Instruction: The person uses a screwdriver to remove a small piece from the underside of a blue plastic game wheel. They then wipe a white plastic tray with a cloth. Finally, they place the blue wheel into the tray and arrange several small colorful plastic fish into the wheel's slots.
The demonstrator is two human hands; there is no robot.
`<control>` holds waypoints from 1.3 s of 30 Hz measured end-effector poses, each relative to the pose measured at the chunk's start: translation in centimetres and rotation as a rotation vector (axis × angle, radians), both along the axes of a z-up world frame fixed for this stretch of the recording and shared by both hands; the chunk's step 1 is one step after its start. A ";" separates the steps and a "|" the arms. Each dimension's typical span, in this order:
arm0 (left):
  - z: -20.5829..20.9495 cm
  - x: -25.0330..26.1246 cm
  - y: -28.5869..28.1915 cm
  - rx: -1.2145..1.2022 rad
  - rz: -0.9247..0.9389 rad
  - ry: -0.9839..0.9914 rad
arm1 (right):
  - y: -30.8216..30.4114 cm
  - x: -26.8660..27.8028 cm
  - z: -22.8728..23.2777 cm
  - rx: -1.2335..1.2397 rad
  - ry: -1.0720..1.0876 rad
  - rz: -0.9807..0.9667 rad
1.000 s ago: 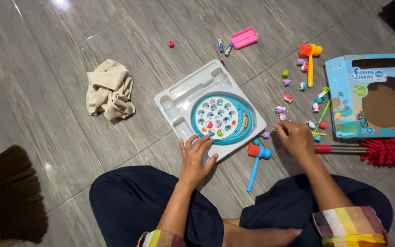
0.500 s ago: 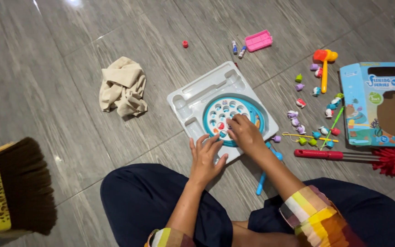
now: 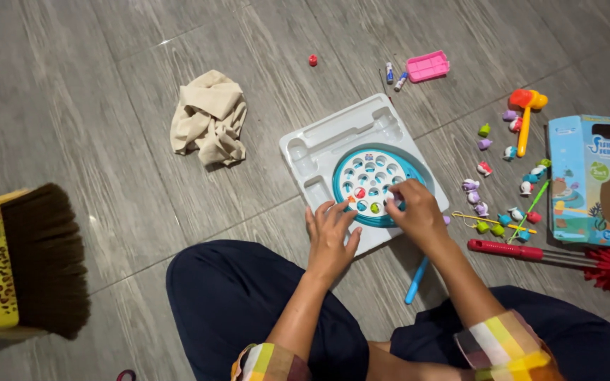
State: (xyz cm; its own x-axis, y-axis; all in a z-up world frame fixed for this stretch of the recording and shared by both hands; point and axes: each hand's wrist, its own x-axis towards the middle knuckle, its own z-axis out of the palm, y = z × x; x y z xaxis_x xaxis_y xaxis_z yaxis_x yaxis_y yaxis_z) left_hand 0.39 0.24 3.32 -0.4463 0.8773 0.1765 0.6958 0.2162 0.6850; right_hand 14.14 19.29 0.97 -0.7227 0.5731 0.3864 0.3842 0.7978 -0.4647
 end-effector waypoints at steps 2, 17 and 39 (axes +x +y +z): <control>0.2 0.1 0.1 0.000 0.006 -0.017 | 0.6 1.4 -2.4 0.022 -0.105 0.003; -1.1 0.2 -0.2 -0.072 0.027 0.062 | -2.6 -4.4 -1.8 0.308 -0.186 0.048; -1.0 0.1 0.1 -0.081 0.025 0.053 | -0.6 -7.3 -0.5 -0.140 -0.094 0.042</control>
